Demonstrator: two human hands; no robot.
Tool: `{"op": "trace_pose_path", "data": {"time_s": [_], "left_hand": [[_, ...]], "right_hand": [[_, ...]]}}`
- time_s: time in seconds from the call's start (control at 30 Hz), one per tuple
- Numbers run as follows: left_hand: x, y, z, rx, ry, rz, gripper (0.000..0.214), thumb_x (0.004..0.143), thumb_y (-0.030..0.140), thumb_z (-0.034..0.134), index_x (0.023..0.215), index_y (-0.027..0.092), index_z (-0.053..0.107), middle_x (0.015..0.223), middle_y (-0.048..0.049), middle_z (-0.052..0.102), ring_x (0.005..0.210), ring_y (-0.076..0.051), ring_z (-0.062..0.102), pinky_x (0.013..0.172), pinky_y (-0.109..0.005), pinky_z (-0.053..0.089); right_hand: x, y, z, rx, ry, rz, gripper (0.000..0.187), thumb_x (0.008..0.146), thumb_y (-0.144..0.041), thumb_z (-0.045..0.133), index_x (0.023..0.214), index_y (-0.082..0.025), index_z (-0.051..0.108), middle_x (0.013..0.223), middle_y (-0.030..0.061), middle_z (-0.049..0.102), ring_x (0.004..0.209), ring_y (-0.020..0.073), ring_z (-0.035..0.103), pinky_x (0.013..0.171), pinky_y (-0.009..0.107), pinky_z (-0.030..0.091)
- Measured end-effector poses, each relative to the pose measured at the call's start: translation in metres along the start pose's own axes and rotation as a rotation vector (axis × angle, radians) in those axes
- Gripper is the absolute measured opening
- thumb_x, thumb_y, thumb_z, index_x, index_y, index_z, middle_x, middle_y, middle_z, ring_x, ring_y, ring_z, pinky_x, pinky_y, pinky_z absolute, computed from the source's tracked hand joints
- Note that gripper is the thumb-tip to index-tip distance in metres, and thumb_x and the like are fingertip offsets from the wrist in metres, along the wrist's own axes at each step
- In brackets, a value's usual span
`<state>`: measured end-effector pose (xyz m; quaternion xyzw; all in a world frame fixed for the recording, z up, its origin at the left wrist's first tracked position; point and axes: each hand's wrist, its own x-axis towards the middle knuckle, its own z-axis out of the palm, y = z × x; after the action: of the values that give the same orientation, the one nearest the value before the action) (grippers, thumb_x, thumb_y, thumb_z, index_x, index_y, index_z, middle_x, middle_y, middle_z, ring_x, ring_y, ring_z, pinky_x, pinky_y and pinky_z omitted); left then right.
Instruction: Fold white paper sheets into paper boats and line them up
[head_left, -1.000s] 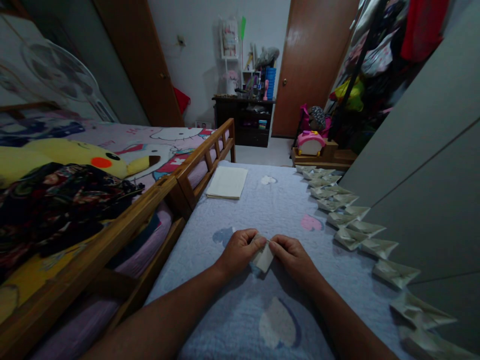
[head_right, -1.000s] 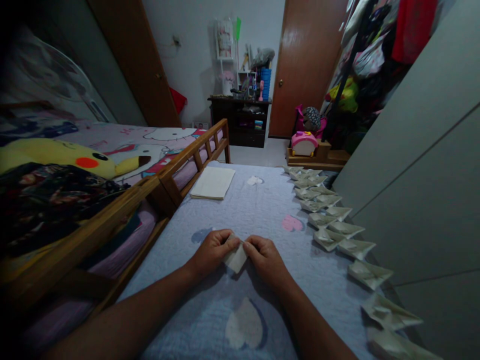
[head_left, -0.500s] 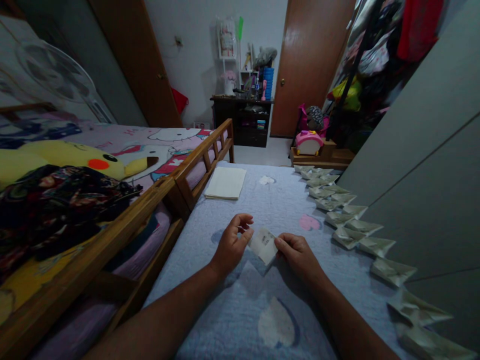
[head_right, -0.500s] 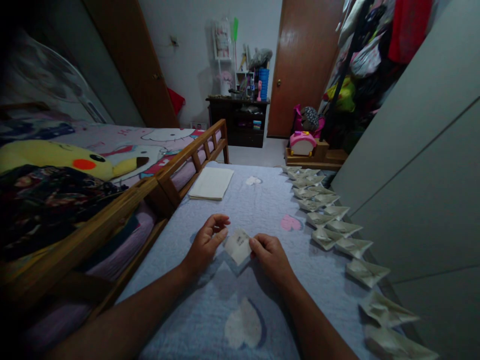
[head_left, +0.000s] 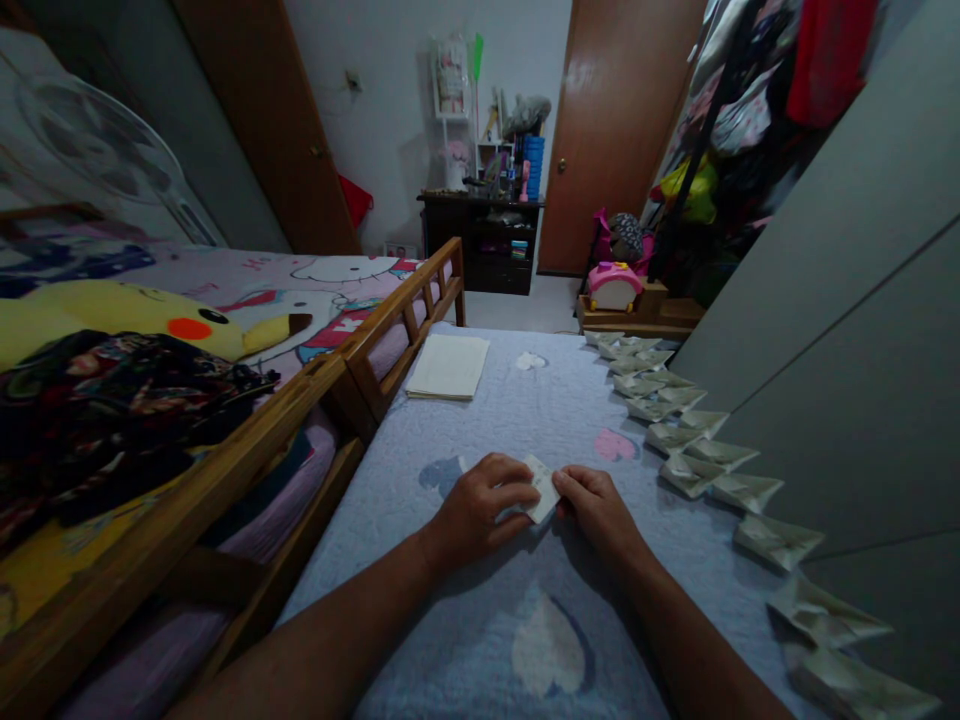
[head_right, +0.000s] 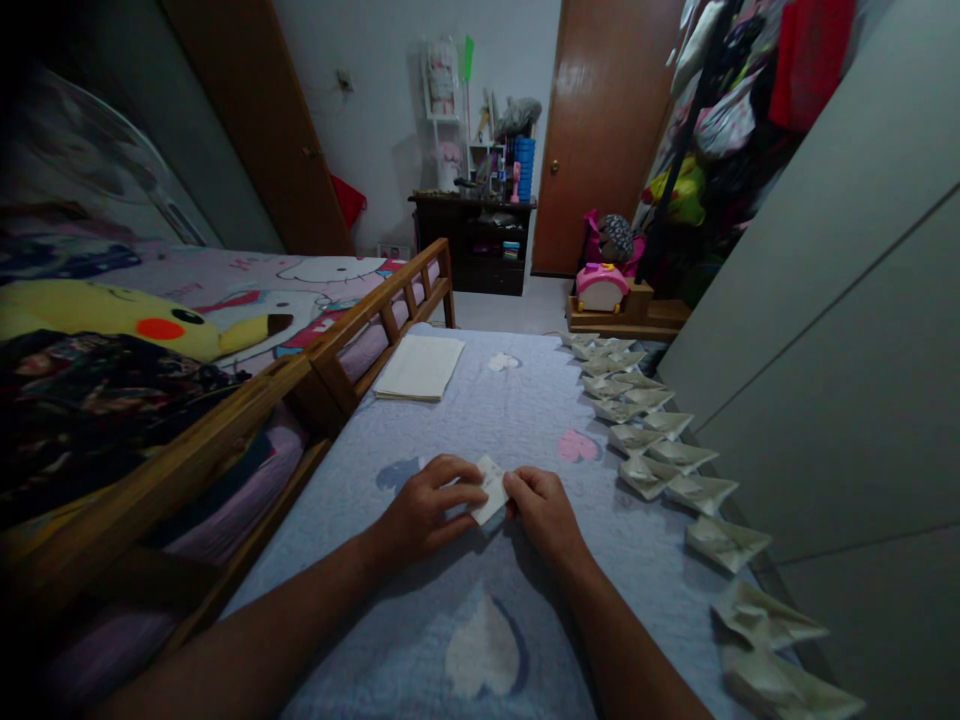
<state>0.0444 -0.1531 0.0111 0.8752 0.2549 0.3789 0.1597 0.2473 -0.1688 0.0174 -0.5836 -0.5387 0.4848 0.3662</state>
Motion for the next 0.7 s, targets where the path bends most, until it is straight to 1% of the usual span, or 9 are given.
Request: {"op": "trace_pose_path", "data": {"time_s": [0.1,0.2,0.3,0.37,0.43,0.47,0.57,0.63,0.7], "left_hand": [[-0.001,-0.001,0.0,-0.06,-0.025,0.022,0.024,0.088,0.033,0.069,0.106,0.019,0.067,0.112,-0.0113,0.066,0.105,-0.023,0.06,0.093,-0.038,0.05],[-0.001,-0.001,0.001,-0.07,-0.012,0.024,0.013,0.092,0.024,0.062,0.102,0.018,0.069,0.108,-0.0105,0.068,0.101,-0.021,0.062,0.09,-0.035,0.051],[0.0,-0.002,0.003,-0.058,0.021,0.02,0.014,0.095,0.02,0.057,0.099,0.018,0.071,0.1,-0.0091,0.071,0.094,-0.019,0.064,0.084,-0.032,0.052],[-0.001,-0.004,0.006,-0.053,0.036,-0.006,0.015,0.095,0.021,0.057,0.098,0.018,0.072,0.097,-0.0082,0.072,0.091,-0.019,0.065,0.081,-0.032,0.053],[-0.002,-0.005,0.009,-0.053,0.027,-0.046,0.015,0.095,0.023,0.058,0.097,0.019,0.072,0.097,-0.0073,0.072,0.089,-0.019,0.065,0.082,-0.033,0.052],[-0.002,-0.005,0.01,-0.046,0.019,-0.064,0.015,0.095,0.024,0.059,0.096,0.02,0.073,0.097,-0.0068,0.073,0.089,-0.019,0.065,0.083,-0.034,0.051],[-0.003,-0.004,0.011,0.006,-0.024,-0.106,0.012,0.092,0.026,0.063,0.093,0.023,0.075,0.097,-0.0057,0.072,0.092,-0.02,0.063,0.086,-0.038,0.049],[-0.004,-0.002,0.01,0.021,-0.07,-0.145,0.01,0.089,0.024,0.065,0.09,0.023,0.075,0.093,-0.0055,0.071,0.091,-0.021,0.062,0.083,-0.036,0.049],[-0.004,0.0,0.008,0.01,-0.12,-0.182,0.01,0.087,0.019,0.065,0.088,0.021,0.074,0.088,-0.0052,0.07,0.087,-0.02,0.061,0.079,-0.033,0.049]], "right_hand": [[0.0,-0.001,-0.001,0.005,0.023,0.005,0.038,0.081,-0.046,0.052,0.054,-0.019,0.054,0.05,-0.0026,0.047,0.046,0.0097,0.041,0.045,0.023,0.028],[-0.001,-0.002,-0.001,-0.017,0.009,0.019,0.038,0.082,-0.045,0.05,0.054,-0.019,0.054,0.05,-0.0028,0.047,0.045,0.0097,0.04,0.046,0.024,0.029],[-0.001,-0.003,-0.003,-0.119,-0.025,-0.006,0.038,0.084,-0.042,0.048,0.054,-0.019,0.053,0.051,-0.0021,0.048,0.048,0.0112,0.043,0.05,0.025,0.033],[-0.001,-0.001,-0.004,-0.22,0.017,-0.088,0.029,0.083,-0.038,0.048,0.063,-0.019,0.057,0.057,-0.0008,0.053,0.055,0.0136,0.048,0.055,0.026,0.036],[-0.002,0.001,-0.006,-0.301,0.098,-0.226,0.017,0.08,-0.031,0.051,0.083,-0.018,0.062,0.074,0.002,0.06,0.068,0.0168,0.053,0.063,0.028,0.041],[-0.003,0.002,-0.007,-0.326,0.115,-0.304,0.021,0.078,-0.027,0.053,0.094,-0.018,0.062,0.085,0.0039,0.062,0.076,0.0185,0.055,0.069,0.03,0.044],[-0.007,0.003,-0.009,-0.384,0.008,-0.493,0.033,0.074,-0.018,0.055,0.107,-0.02,0.059,0.106,0.0071,0.059,0.099,0.0222,0.053,0.087,0.035,0.045],[-0.011,0.001,-0.009,-0.442,-0.103,-0.53,0.031,0.075,-0.015,0.056,0.105,-0.021,0.06,0.107,0.0071,0.058,0.104,0.0227,0.051,0.092,0.036,0.043],[-0.015,-0.002,-0.008,-0.511,-0.179,-0.518,0.031,0.074,-0.011,0.057,0.103,-0.021,0.062,0.104,0.0064,0.058,0.101,0.022,0.051,0.09,0.035,0.042]]}}
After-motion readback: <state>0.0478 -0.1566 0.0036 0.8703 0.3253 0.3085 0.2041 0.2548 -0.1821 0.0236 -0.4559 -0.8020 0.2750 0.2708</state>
